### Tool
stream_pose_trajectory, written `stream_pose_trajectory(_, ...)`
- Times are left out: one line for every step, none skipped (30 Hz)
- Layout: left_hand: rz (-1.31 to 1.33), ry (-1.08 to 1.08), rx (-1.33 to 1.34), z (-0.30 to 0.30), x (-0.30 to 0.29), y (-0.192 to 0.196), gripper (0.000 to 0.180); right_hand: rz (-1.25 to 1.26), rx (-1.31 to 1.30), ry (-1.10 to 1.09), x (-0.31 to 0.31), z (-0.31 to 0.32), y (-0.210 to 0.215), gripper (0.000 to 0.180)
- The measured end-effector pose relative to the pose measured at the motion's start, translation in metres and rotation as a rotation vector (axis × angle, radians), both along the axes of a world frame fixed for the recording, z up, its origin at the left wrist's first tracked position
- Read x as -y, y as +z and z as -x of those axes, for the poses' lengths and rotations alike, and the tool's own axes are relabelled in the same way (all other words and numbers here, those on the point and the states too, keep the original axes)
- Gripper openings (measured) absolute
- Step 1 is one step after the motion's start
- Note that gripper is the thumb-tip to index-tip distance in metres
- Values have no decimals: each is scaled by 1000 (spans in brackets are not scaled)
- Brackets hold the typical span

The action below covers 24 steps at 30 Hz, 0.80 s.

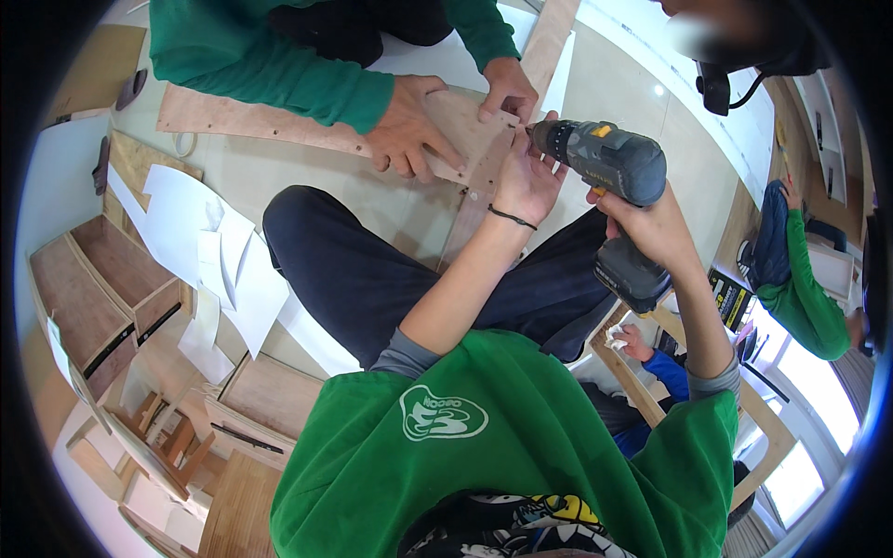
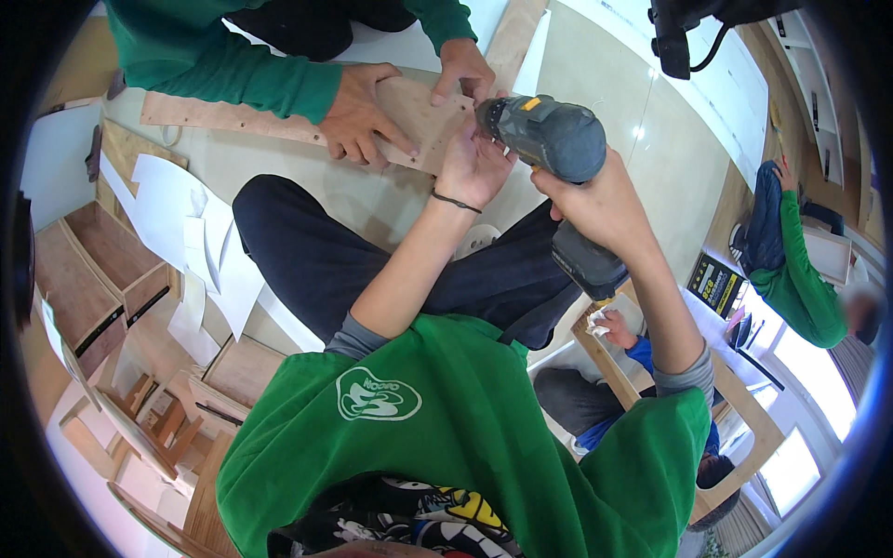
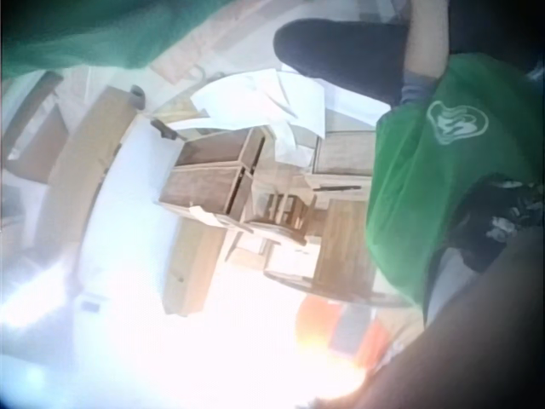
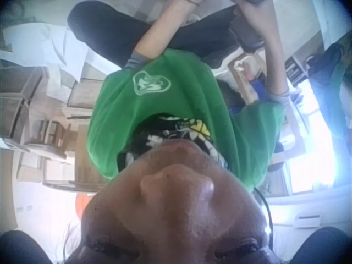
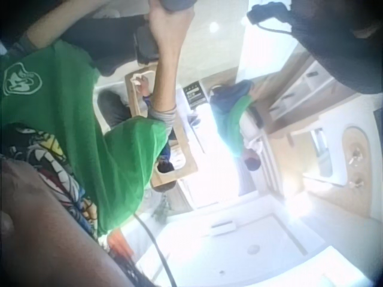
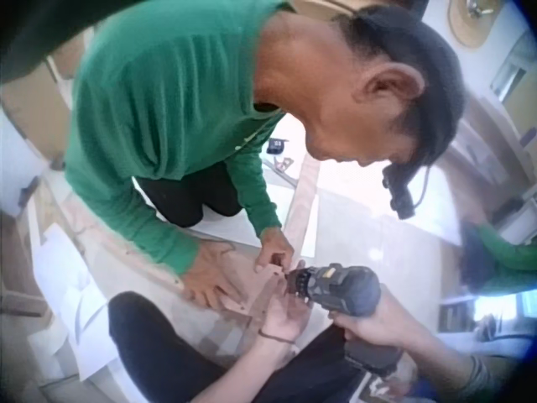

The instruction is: The person uses a cordless drill to drive screws into wooden panels while another person holds the pieces in place. They assemble a wooden structure on the floor, repeatedly positioning panels and fastening them together.

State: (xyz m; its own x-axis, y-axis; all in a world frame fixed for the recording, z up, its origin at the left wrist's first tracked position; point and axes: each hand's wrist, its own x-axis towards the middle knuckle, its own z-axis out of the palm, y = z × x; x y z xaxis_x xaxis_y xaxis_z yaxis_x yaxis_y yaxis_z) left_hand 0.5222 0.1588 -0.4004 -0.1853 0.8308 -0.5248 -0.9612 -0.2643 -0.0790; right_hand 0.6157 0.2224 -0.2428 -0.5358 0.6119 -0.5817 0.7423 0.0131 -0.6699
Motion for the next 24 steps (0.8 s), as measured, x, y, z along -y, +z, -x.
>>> stream_pose_trajectory(1,-3,2,0,0,0,29,1,5,-3,0,0,0,22)
stream_pose_trajectory(1,-7,5,0,0,0,29,1,9,-6,0,0,0,22)
stream_pose_trajectory(2,-11,7,0,0,0,29,-1,17,-4,0,1,0,23)
stream_pose_trajectory(3,-4,12,0,0,-1,28,-4,27,-2,0,2,1,23)
stream_pose_trajectory(4,2,17,0,0,-2,28,-6,37,0,0,3,2,23)
stream_pose_trajectory(6,8,22,0,0,-2,28,-6,26,-2,0,4,3,24)
stream_pose_trajectory(6,5,24,0,-1,-2,28,-6,14,-5,0,5,4,24)
stream_pose_trajectory(6,3,25,0,0,-1,28,-5,3,-7,0,5,4,24)
stream_pose_trajectory(5,0,27,0,-1,0,27,-5,4,-7,-1,6,5,24)
stream_pose_trajectory(11,0,32,1,-1,1,27,-5,5,-7,-1,8,6,24)
stream_pose_trajectory(16,-1,36,1,-1,2,27,-5,6,-6,-2,9,8,24)
stream_pose_trajectory(21,-3,41,1,-1,4,27,-6,11,1,-2,11,10,24)
stream_pose_trajectory(39,-9,53,2,-1,3,27,-6,16,9,-3,15,12,25)
stream_pose_trajectory(57,-15,65,3,-2,2,27,-6,20,17,-4,17,13,25)
stream_pose_trajectory(75,-22,77,4,-3,2,27,-5,35,36,-6,19,13,25)
stream_pose_trajectory(77,-18,95,5,-3,2,27,-5,52,52,-9,21,13,26)
stream_pose_trajectory(78,-15,111,6,-4,2,27,-4,68,67,-12,23,14,26)
stream_pose_trajectory(80,-13,128,7,-4,2,27,-11,57,100,-14,26,15,27)
stream_pose_trajectory(68,-6,130,9,-4,0,27,-17,41,135,-15,31,18,27)
stream_pose_trajectory(57,1,132,11,-2,-3,27,-23,26,170,-17,35,20,27)
stream_pose_trajectory(47,8,133,13,-2,-5,28,-34,39,197,-19,40,21,27)
stream_pose_trajectory(51,8,141,13,-2,-5,28,-47,61,218,-21,43,22,27)
stream_pose_trajectory(55,9,149,14,-3,-4,28,-59,83,238,-22,46,22,28)
stream_pose_trajectory(59,9,156,14,-3,-3,28,-64,93,260,-23,49,24,28)
